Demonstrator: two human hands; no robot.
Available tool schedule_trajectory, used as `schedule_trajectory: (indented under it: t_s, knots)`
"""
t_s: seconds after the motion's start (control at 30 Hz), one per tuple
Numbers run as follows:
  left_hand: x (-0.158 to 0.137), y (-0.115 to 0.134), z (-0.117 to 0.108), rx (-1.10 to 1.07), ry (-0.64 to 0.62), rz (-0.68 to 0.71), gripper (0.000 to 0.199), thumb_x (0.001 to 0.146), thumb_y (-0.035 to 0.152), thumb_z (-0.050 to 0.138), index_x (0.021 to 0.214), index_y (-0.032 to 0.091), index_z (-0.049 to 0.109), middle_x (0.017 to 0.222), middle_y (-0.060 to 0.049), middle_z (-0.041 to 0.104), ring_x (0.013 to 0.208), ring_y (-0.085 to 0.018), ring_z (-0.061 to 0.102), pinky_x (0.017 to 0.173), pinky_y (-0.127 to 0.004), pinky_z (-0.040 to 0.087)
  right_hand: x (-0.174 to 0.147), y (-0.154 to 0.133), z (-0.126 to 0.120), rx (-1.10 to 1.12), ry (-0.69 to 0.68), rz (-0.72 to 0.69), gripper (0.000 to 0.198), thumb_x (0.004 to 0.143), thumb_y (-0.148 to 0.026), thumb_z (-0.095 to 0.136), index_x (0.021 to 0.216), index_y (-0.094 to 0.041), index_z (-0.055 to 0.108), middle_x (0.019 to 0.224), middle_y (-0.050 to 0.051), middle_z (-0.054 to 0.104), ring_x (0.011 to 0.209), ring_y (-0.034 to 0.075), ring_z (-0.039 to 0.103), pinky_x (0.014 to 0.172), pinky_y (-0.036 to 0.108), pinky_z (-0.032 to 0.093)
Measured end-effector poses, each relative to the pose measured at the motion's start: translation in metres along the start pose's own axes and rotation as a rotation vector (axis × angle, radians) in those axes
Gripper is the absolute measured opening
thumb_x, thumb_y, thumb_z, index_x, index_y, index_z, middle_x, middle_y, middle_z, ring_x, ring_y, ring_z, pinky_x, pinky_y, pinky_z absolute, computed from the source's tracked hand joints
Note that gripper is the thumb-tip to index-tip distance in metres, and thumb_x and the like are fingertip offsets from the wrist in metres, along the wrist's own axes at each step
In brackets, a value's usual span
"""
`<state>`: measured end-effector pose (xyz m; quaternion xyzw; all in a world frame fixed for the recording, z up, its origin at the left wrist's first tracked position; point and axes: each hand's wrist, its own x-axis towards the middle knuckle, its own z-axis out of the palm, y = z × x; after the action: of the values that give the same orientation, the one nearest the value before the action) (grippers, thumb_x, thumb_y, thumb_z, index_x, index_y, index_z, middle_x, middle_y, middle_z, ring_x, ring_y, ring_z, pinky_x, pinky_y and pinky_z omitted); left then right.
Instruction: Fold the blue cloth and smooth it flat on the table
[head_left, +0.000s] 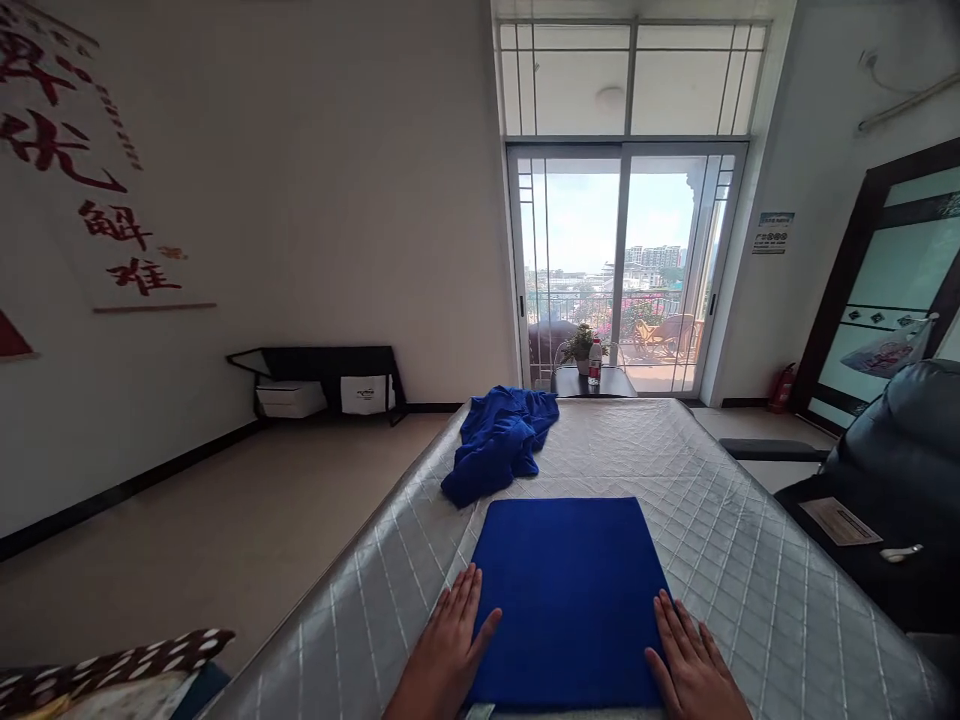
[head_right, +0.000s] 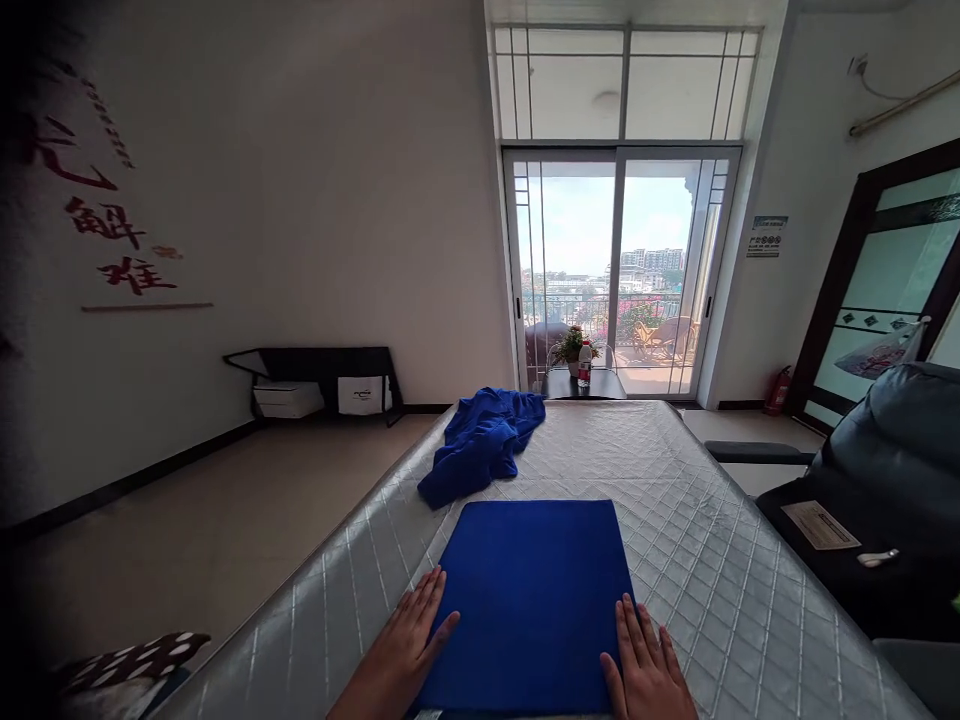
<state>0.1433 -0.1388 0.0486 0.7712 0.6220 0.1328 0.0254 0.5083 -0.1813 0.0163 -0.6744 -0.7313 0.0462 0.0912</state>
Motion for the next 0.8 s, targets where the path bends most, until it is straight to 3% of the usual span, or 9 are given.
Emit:
schedule_trajectory:
  t_s: [0.07, 0.13, 0.33, 0.47, 0.63, 0.8]
  knots:
    - [0.000, 0.012, 0.002, 0.016, 0.021, 0.018, 0.069, 0.100, 0.057, 0.026, 0.154, 0.015, 0.019, 0.159, -0.011, 0.022, 0.146, -0.027, 0.023, 0.118, -0.050, 0.028, 0.000, 0.001, 0.002, 0.017, 0.022, -0.005, 0.067, 0.095, -0.062, 0.026, 0.149, -0.023, 0.037, 0.157, 0.002, 0.024, 0.145, 0.027, 0.023, 0.119, 0.050, 0.023]
    - [-0.001, 0.034, 0.007, 0.022, 0.022, 0.127, 0.068, 0.101, 0.056, 0.027, 0.155, 0.016, 0.017, 0.159, -0.011, 0.020, 0.146, -0.027, 0.023, 0.117, -0.048, 0.031, -0.001, 0.001, 0.002, 0.025, 0.032, -0.001, 0.068, 0.095, -0.062, 0.026, 0.149, -0.022, 0.037, 0.157, 0.002, 0.024, 0.145, 0.027, 0.023, 0.119, 0.051, 0.023]
    - [0.006, 0.144, 0.021, -0.046, -0.017, 0.710, 0.077, 0.099, 0.058, 0.035, 0.156, 0.020, 0.001, 0.157, -0.009, 0.024, 0.144, -0.026, 0.028, 0.116, -0.041, 0.033, -0.005, -0.001, -0.003, 0.019, -0.007, -0.017, 0.062, 0.096, -0.052, 0.030, 0.149, -0.020, 0.036, 0.157, 0.003, 0.020, 0.146, 0.026, 0.019, 0.119, 0.050, 0.022]
    - [0.020, 0.196, 0.019, -0.128, -0.022, 0.772, 0.073, 0.101, 0.055, 0.031, 0.156, 0.021, -0.002, 0.160, -0.006, 0.017, 0.147, -0.024, 0.021, 0.120, -0.040, 0.026, -0.007, 0.002, 0.001, 0.022, -0.002, -0.046, 0.058, 0.091, -0.039, 0.043, 0.147, -0.027, 0.039, 0.157, 0.001, 0.023, 0.146, 0.028, 0.019, 0.119, 0.052, 0.021]
    - [0.026, 0.202, 0.031, -0.136, -0.032, 0.706, 0.069, 0.102, 0.054, 0.026, 0.156, 0.019, 0.001, 0.160, -0.007, 0.021, 0.148, -0.024, 0.020, 0.120, -0.041, 0.026, -0.005, 0.004, 0.005, 0.038, -0.005, -0.031, 0.060, 0.089, -0.036, 0.042, 0.148, -0.027, 0.037, 0.156, -0.001, 0.022, 0.146, 0.028, 0.019, 0.119, 0.052, 0.023]
    - [0.024, 0.167, 0.031, -0.070, -0.048, 0.628, 0.066, 0.102, 0.055, 0.023, 0.156, 0.021, 0.007, 0.160, -0.006, 0.023, 0.147, -0.023, 0.024, 0.118, -0.040, 0.030, -0.005, -0.003, -0.005, 0.031, -0.016, 0.012, 0.059, 0.095, -0.045, 0.032, 0.149, -0.021, 0.035, 0.156, 0.001, 0.021, 0.146, 0.026, 0.020, 0.119, 0.051, 0.021]
